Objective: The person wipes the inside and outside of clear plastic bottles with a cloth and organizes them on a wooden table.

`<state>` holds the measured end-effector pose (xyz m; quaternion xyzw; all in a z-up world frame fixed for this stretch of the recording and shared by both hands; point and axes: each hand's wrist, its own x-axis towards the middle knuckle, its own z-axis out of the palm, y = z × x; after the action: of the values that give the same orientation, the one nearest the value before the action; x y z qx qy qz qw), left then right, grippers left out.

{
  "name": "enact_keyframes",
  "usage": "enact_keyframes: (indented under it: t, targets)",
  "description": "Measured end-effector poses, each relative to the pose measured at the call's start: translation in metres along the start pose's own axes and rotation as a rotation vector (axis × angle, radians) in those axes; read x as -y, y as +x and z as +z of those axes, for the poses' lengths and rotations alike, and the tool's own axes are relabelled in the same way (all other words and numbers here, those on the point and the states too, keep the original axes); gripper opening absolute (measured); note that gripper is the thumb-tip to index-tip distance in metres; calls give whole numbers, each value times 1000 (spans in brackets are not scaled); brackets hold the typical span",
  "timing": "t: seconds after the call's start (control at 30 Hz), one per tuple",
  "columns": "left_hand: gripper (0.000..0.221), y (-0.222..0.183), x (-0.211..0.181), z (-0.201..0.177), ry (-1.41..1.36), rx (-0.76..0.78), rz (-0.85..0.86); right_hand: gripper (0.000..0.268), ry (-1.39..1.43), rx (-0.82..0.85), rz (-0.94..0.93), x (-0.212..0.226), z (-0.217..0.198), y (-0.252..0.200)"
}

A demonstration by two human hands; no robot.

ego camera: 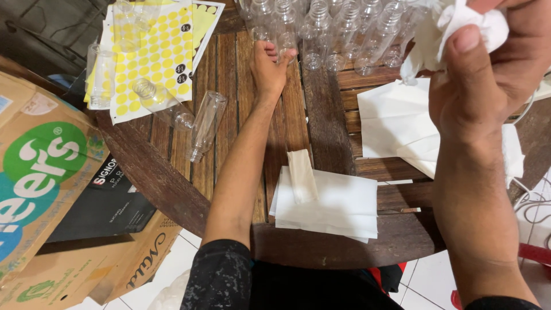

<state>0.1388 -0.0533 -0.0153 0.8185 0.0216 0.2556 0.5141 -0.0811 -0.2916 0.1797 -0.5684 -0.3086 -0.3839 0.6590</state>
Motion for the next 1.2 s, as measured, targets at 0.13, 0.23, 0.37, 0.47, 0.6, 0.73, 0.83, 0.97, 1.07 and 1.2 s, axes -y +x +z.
enact_keyframes:
  t: [0.13, 0.23, 0.37, 0.47, 0.6, 0.73, 0.83, 0.97, 1.07, 1.2]
  targets:
    - [47, 3, 7, 5, -30, -42, 58, 27, 2, 0, -8, -1, 4, 0]
    - [46, -2, 1, 0, 7, -31, 1, 30, -3, 2, 17, 1, 4, -1]
    - [57, -15, -1, -12, -116, -72, 92, 36, 22, -36, 65, -8, -5, -5]
    - [41, -34, -25, -43, -82, 99, -14, 29, 63, 8, 96, -18, -16, -8]
    - [21, -62, -57, -101, -68, 247, 288, 30, 55, 7, 134, -29, -15, -9]
    - [35, -82, -102, -187, 512, 303, 405, 26, -19, 103, 127, -28, -5, -10]
    - [65, -79, -81, -220, 856, 356, 258, 25, 5, 168, 121, -27, 4, -9]
    - [83, -84, -70, -228, 979, 437, 100, 30, -69, 239, 136, -30, 13, -12]
    - [78, -81, -53, -226, 824, 396, 177, 21, -132, 428, 298, -30, 22, -12]
    - [67, -88, -75, -221, 531, 494, 106, 18, -545, 1008, 568, -25, 44, 1]
